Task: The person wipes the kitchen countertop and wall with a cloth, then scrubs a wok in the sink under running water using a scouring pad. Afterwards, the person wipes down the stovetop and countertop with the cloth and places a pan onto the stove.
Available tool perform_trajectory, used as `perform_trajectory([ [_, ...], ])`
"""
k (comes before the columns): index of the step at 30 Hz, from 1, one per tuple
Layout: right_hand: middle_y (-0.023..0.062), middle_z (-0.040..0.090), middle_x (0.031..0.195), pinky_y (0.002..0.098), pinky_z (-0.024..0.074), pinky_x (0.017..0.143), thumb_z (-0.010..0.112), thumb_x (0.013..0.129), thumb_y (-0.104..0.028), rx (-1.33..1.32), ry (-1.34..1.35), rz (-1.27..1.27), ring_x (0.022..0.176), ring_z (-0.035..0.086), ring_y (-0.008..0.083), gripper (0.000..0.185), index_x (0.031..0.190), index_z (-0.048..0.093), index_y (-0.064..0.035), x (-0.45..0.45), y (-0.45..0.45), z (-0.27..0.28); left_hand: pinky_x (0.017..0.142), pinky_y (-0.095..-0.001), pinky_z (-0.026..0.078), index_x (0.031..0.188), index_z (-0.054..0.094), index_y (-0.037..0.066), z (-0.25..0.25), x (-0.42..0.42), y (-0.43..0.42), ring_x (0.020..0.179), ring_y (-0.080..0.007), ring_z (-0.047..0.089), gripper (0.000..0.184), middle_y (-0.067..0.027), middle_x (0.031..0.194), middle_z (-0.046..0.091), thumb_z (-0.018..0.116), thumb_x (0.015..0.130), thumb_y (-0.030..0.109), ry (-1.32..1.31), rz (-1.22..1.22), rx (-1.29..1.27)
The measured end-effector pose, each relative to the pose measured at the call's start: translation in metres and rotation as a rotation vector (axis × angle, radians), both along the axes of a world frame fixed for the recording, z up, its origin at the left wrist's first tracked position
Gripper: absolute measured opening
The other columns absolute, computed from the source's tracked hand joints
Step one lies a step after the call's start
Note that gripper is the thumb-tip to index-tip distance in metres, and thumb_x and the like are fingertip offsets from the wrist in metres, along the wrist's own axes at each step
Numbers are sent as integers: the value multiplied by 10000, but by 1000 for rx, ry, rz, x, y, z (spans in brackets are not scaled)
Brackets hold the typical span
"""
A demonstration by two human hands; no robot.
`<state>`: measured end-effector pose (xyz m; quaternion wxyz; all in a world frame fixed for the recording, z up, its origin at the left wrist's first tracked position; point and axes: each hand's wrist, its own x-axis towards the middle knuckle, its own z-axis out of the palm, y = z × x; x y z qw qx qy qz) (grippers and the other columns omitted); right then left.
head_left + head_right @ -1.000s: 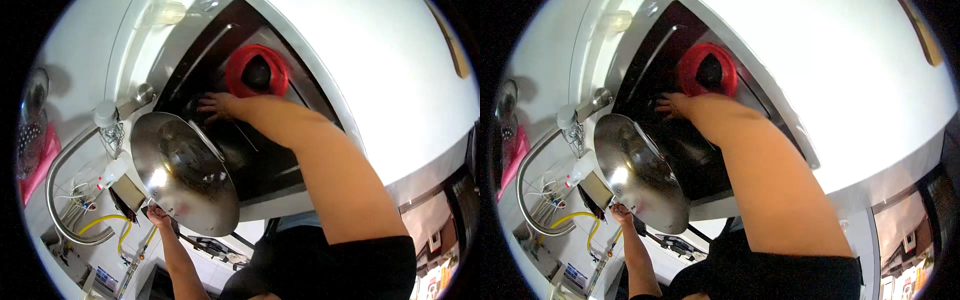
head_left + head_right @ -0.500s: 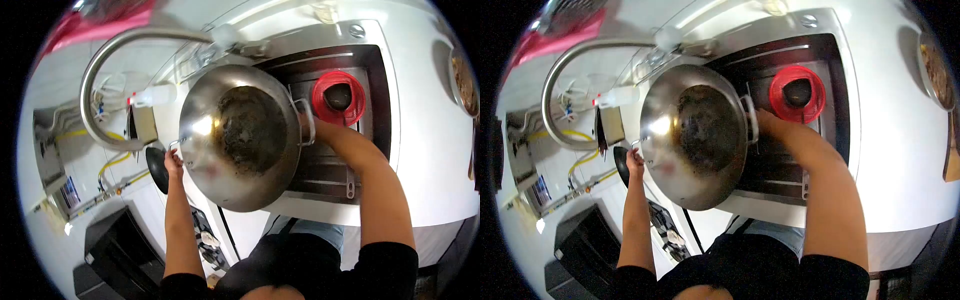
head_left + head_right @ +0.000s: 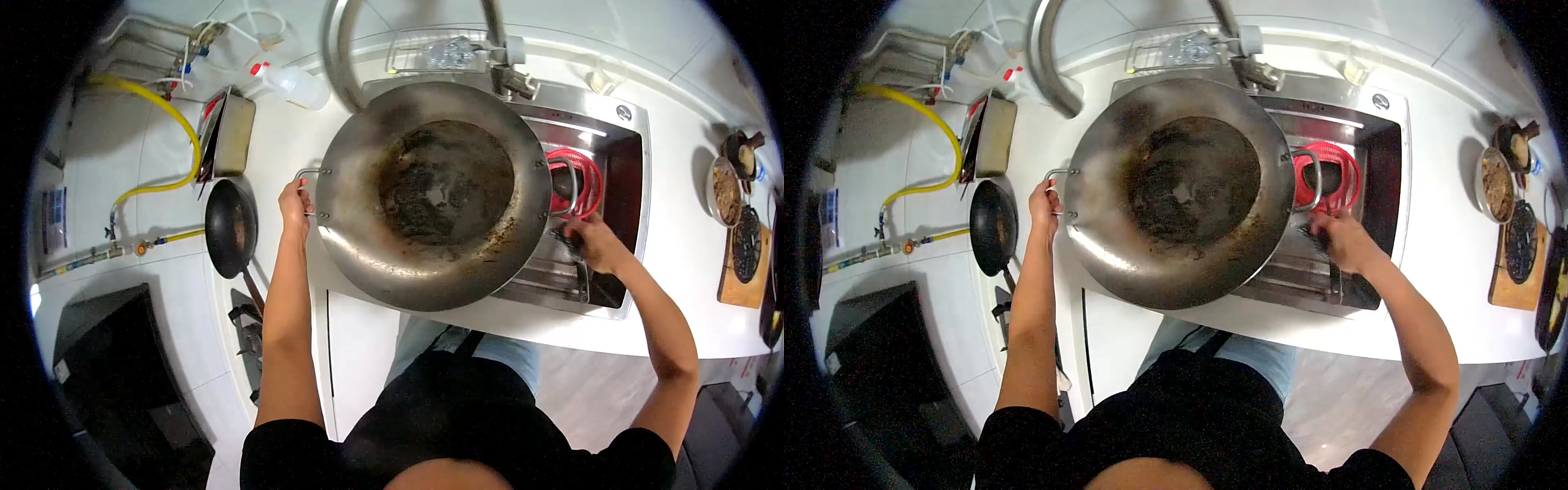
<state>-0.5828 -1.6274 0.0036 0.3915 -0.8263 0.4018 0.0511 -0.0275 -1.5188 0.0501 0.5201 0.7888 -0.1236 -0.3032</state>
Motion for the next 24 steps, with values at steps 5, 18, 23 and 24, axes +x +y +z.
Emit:
perform_trajectory([
  [5,190,492,1045,437,452,874,484,625,175,-80,-23,-156,1017,512,381,454,985,562,-92,35,40,134,445,-235,271,908,553,26,-2,16,11,461,-72,284,206,23,566,385,474,893,216,282,-121,-165],
  [18,243,393,1239,405,400,978,584,805,-94,-191,179,97,1142,448,399,354,1151,511,-63,294,109,-20,446,-228,228,978,554,34,24,29,15,457,-58,252,195,48,579,325,458,948,201,723,-298,-294],
  [23,236,397,1311,391,378,1013,516,782,8,-422,272,27,1197,427,378,403,1175,499,-77,282,78,-69,432,-222,224,998,544,58,46,12,13,442,-51,234,194,58,564,314,470,945,230,678,-372,-323],
  [24,222,408,1306,390,397,995,512,761,30,-488,284,-24,1182,440,377,403,1151,509,-72,278,70,-81,432,-222,225,1002,541,59,48,10,12,440,-51,232,195,59,563,314,473,944,233,666,-378,-320],
])
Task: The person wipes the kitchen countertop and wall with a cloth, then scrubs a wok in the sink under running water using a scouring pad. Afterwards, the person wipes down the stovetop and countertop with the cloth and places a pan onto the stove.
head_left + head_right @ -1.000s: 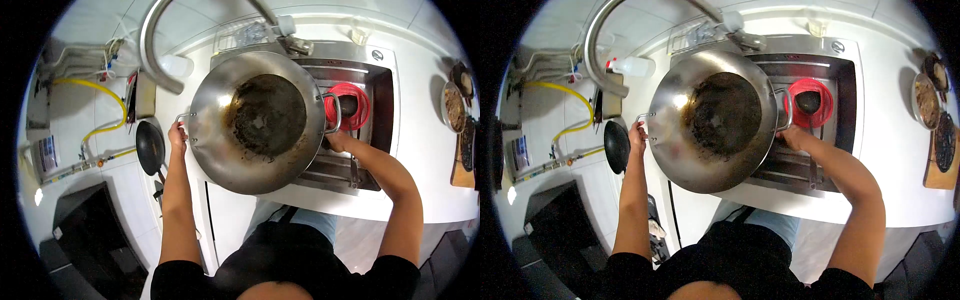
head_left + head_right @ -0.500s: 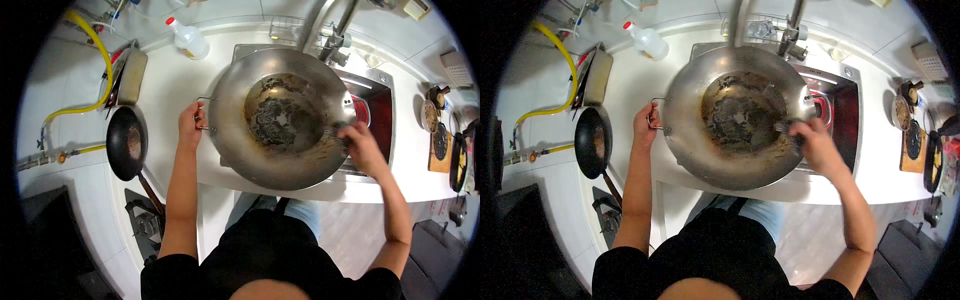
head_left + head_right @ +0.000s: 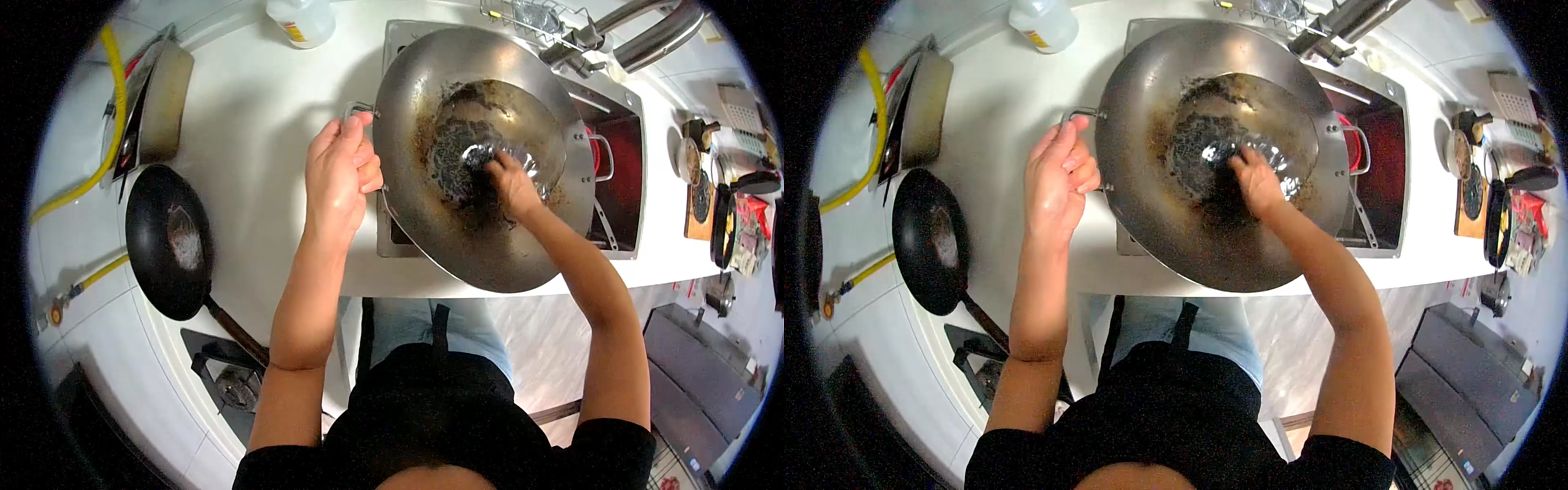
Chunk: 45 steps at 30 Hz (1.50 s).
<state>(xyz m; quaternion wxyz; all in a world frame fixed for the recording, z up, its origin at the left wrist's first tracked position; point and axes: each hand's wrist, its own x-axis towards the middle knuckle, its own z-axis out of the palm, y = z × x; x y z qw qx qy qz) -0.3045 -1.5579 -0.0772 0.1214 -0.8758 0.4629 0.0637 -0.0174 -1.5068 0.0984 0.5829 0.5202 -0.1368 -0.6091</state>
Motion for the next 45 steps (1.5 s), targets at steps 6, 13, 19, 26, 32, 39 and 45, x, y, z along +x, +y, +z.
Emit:
perform_trajectory([
  [6,194,529,1147,437,466,819,524,756,60,-5,-367,-246,988,534,386,382,1105,481,-88,21,-45,-2,426,-236,231,984,487,22,13,-11,-3,431,-60,241,226,39,585,307,462,949,244,-48,-70,-76],
  [13,173,587,1114,378,476,867,607,744,-4,-40,-669,-10,1003,566,332,474,1204,508,-59,72,-17,27,417,-238,214,1007,492,9,26,-21,-6,427,-56,222,205,37,573,300,457,938,199,-140,-102,-86],
  [19,173,573,1121,394,460,883,579,753,-7,375,-755,89,1018,545,349,465,1212,513,-42,45,47,75,412,-229,203,1017,492,7,34,-28,-7,422,-48,209,199,39,568,287,465,935,186,-182,-54,-11],
  [26,142,564,1172,346,432,913,496,730,46,24,-497,153,1052,528,281,529,1249,498,-56,38,-8,26,410,-223,202,1032,484,19,36,-30,-7,429,-41,193,175,44,571,280,447,945,165,-161,-37,-6],
  [32,126,610,1103,349,474,889,586,688,110,-33,-698,-10,986,577,310,520,1177,569,-68,65,-38,15,406,-216,197,1034,476,21,42,-35,-8,437,-38,189,162,49,576,279,447,944,153,-141,-57,-30],
  [39,134,571,1183,394,462,905,575,755,15,428,-797,123,1015,555,314,489,1227,533,-105,34,42,68,402,-221,198,1044,466,32,45,-37,-8,434,-38,194,164,48,572,285,450,941,159,-131,-71,-30],
  [45,133,580,1119,370,483,850,506,740,40,175,-416,68,1014,556,317,479,1182,564,-135,-20,8,24,391,-216,176,1081,476,20,41,-36,-7,420,-36,171,184,47,578,263,426,948,137,-129,-12,-13],
])
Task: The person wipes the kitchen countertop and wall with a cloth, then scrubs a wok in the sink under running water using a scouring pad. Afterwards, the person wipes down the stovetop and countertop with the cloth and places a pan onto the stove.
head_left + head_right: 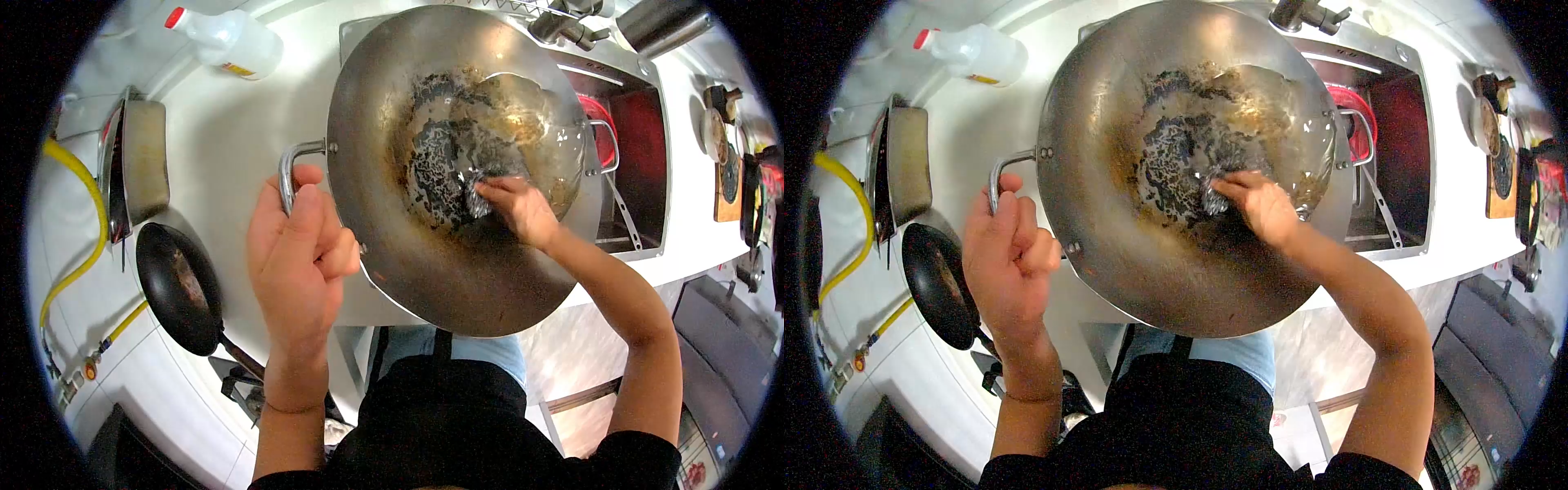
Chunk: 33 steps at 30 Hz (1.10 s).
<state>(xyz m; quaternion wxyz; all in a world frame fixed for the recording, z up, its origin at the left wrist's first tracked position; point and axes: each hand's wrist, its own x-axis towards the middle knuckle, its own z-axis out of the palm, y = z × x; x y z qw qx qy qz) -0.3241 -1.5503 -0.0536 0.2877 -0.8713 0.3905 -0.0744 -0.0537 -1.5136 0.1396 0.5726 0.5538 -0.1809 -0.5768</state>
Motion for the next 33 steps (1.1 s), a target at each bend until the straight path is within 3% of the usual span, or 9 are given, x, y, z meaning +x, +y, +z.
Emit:
perform_trajectory([
  [3,123,586,1084,380,487,831,503,744,35,-63,184,-129,980,561,319,477,1184,553,-141,-3,-27,-19,400,-220,188,1079,462,27,-2,5,2,425,-41,187,180,41,575,284,432,946,144,22,-28,5],
  [6,118,587,1068,385,487,812,494,754,25,-256,143,-293,956,560,323,467,1185,545,-146,3,-59,-37,407,-225,200,1075,445,33,1,4,2,431,-45,203,176,36,571,303,441,943,150,35,-57,-16],
  [13,140,608,1072,394,452,849,479,760,10,-486,-210,-821,955,560,329,434,1157,584,-129,86,-118,-50,404,-227,199,1060,436,34,1,2,1,435,-45,202,170,36,578,307,451,940,155,17,-48,-15],
  [16,156,598,1113,393,434,897,522,742,-10,-368,-273,-739,996,559,333,479,1212,542,-98,132,-112,-17,377,-211,163,1071,479,49,-1,-5,-1,405,-31,174,166,52,575,259,435,946,149,-36,8,-10],
  [18,168,584,1148,398,437,914,535,799,-56,-368,-502,-541,1033,561,316,401,1200,542,-52,152,-84,-4,375,-211,165,1066,482,51,-2,-4,-2,401,-32,173,160,52,572,256,440,945,147,-51,5,5],
  [20,196,576,1148,402,472,871,549,795,-29,-138,-680,-465,993,578,360,357,1150,577,-25,159,-40,28,373,-210,167,1062,485,51,-3,-3,-2,397,-33,173,157,51,569,254,446,944,148,-57,0,5],
  [22,203,556,1173,414,433,916,549,791,-27,70,-751,-333,1025,559,370,389,1180,557,-30,145,3,50,372,-210,171,1060,488,50,-3,-3,-1,394,-34,175,157,51,566,253,452,945,151,-58,-3,-8],
  [27,142,542,1230,416,408,950,519,826,-27,374,-570,-4,1058,547,324,448,1268,495,-91,73,54,72,373,-210,173,1056,491,44,-3,-3,1,397,-37,184,166,50,568,261,442,952,163,-55,-36,-54],
  [33,114,527,1261,382,400,962,526,732,25,-110,-113,14,1072,540,264,552,1268,500,-103,36,6,-11,382,-211,177,1062,488,43,-6,4,0,402,-38,196,169,48,570,267,434,951,158,-46,-18,-6],
])
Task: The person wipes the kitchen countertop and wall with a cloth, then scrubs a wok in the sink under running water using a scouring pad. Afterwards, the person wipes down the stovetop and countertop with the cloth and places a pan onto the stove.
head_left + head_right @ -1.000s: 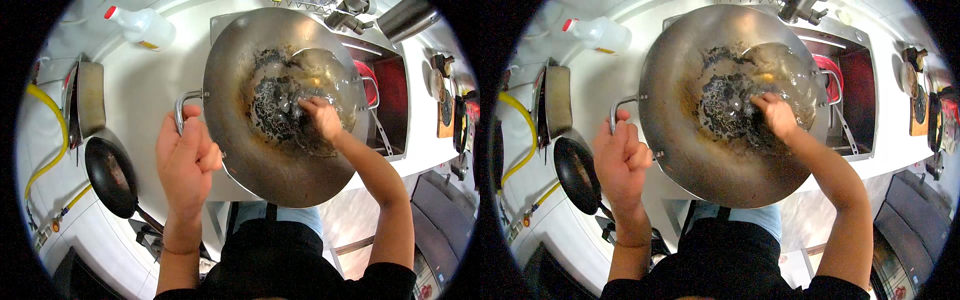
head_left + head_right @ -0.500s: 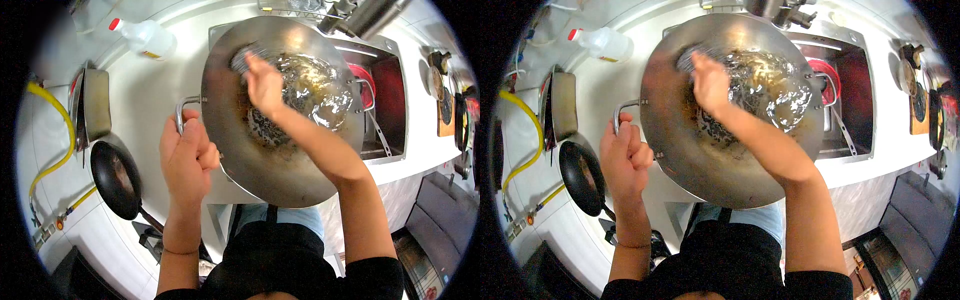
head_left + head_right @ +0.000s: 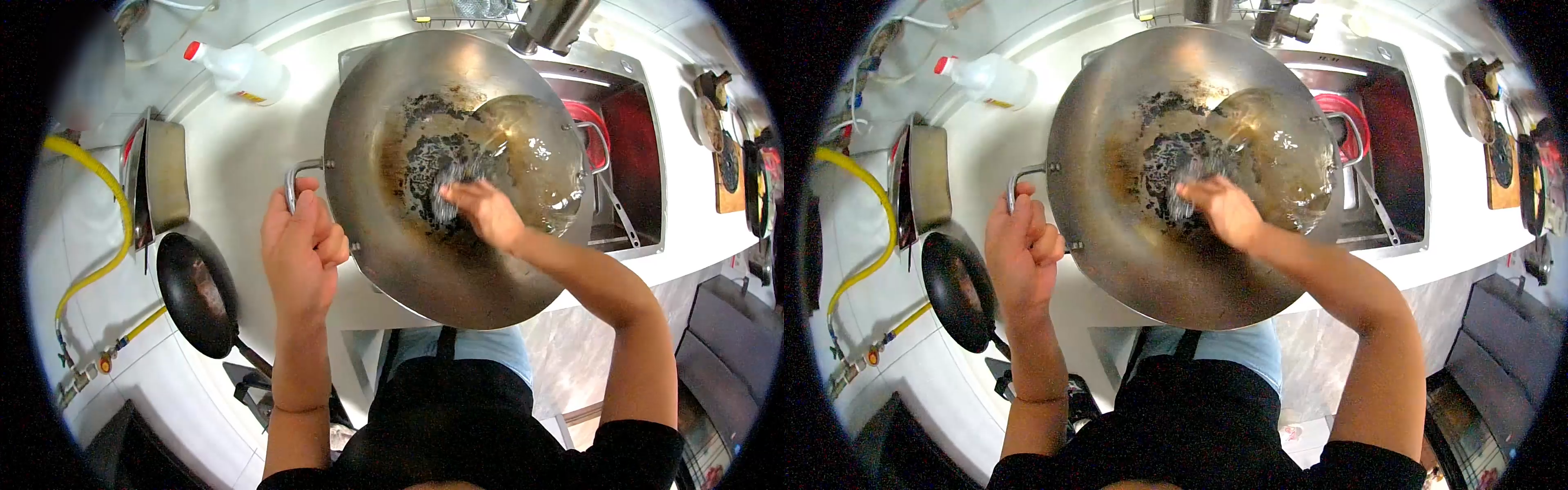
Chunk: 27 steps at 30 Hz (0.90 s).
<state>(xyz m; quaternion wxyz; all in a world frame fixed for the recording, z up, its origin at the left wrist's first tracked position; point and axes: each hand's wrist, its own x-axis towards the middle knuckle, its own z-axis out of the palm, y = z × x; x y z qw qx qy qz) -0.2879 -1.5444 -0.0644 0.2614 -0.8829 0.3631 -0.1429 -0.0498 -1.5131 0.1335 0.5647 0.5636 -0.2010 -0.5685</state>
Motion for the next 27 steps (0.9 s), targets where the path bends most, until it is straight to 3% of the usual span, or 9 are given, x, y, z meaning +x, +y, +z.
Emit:
perform_trajectory([
  [6,129,515,1271,384,424,940,487,836,-17,-170,35,-533,1039,534,349,469,1283,479,-159,47,-88,-24,387,-210,175,1062,479,40,0,-3,0,408,-39,197,163,48,574,271,437,943,143,-21,31,24],
  [8,145,515,1266,406,427,902,507,846,-76,-216,-142,-722,1023,513,373,449,1285,480,-167,67,-109,-34,387,-212,174,1062,476,39,1,-3,-1,409,-40,195,163,49,573,268,437,942,142,-21,41,38],
  [12,189,465,1302,415,364,965,518,797,-21,-217,-358,-892,1062,480,373,520,1309,431,-63,114,-124,-10,385,-217,169,1063,474,38,-2,-2,0,411,-41,194,169,51,572,262,445,941,151,-10,28,3],
  [14,216,449,1309,434,323,999,513,816,-56,-252,-442,-807,1120,466,375,526,1330,402,-46,134,-127,1,385,-218,167,1060,475,38,-3,-3,-1,414,-41,195,172,51,573,262,451,941,159,-17,19,-16],
  [17,266,447,1282,433,313,1011,481,833,-56,-20,-706,-664,1159,453,387,470,1299,436,-21,156,-89,39,385,-218,165,1050,481,39,-4,-4,-1,418,-42,199,174,50,575,262,459,941,172,-37,23,-16],
  [20,220,471,1279,400,336,1003,477,836,-50,188,-788,-479,1155,466,378,439,1274,466,-20,149,-25,69,387,-223,169,1043,476,40,-5,-2,-1,420,-44,206,170,47,578,271,460,938,172,-52,26,-8],
  [23,203,485,1274,403,355,989,491,835,-62,447,-730,-363,1129,481,377,445,1280,477,-73,123,30,90,393,-231,178,1038,459,39,-8,1,0,422,-49,210,158,40,584,290,453,931,155,-58,-1,-26],
  [24,145,476,1313,376,368,964,503,825,-38,482,-672,-324,1127,491,328,466,1287,473,-89,112,43,96,392,-231,177,1035,462,37,-8,1,1,423,-49,209,156,41,583,288,451,932,153,-55,-3,-38],
  [27,148,470,1319,391,362,988,497,811,-28,611,-557,-138,1138,486,331,487,1290,476,-113,66,70,109,391,-233,176,1023,473,33,-7,2,1,423,-51,207,149,41,579,281,445,935,149,-54,-18,-45],
])
